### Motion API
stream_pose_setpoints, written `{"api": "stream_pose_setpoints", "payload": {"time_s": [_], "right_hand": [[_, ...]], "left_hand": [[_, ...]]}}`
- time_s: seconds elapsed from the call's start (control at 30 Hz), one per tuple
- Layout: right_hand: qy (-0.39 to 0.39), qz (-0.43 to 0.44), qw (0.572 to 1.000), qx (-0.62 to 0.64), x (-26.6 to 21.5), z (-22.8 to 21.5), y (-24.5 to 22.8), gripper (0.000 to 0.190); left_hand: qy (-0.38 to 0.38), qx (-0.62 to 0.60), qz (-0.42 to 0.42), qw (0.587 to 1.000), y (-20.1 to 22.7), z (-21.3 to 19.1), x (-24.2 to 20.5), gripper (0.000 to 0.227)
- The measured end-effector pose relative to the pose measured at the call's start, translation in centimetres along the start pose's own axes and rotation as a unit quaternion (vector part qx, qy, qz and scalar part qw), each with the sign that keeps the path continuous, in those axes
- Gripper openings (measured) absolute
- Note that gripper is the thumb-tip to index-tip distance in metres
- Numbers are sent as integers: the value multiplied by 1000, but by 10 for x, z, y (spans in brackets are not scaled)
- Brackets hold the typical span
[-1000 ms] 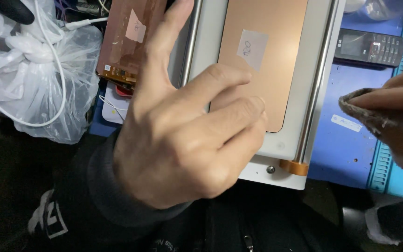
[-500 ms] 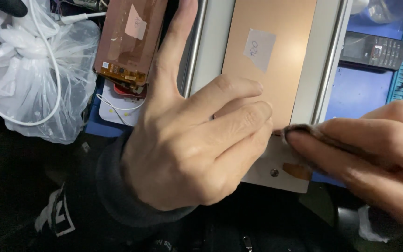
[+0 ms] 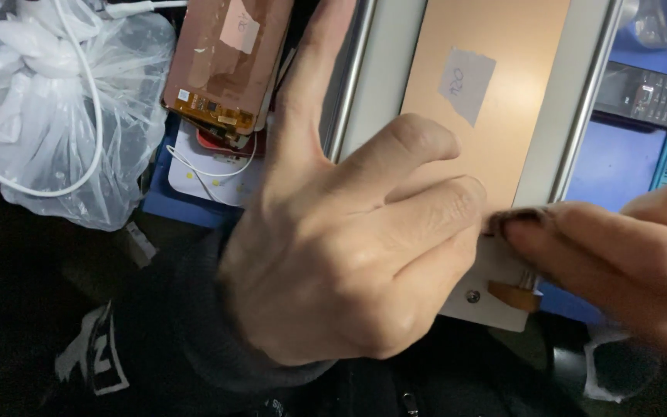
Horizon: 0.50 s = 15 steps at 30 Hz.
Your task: Cleaning a mobile phone screen using a cloth and spray on a screen separator machine.
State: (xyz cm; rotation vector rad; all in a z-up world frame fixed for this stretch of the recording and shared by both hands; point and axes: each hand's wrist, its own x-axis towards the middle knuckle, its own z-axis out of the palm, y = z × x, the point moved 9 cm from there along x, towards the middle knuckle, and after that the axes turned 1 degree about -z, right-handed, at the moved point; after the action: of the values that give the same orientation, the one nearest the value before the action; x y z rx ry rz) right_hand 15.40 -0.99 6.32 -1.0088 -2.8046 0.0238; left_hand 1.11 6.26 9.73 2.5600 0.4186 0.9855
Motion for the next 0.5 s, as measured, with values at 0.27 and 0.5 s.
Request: {"api": "stream_pose_setpoints", "payload": {"time_s": [0.27,0.5], "right_hand": [[4,101,995,15,-11,4,9,38],[-32,29,999,6,-3,3,-2,48]], "left_hand": [[7,-12,-2,1000,-1,1,-5,12],[4,1,3,1000,1,3,-4,9]]}}
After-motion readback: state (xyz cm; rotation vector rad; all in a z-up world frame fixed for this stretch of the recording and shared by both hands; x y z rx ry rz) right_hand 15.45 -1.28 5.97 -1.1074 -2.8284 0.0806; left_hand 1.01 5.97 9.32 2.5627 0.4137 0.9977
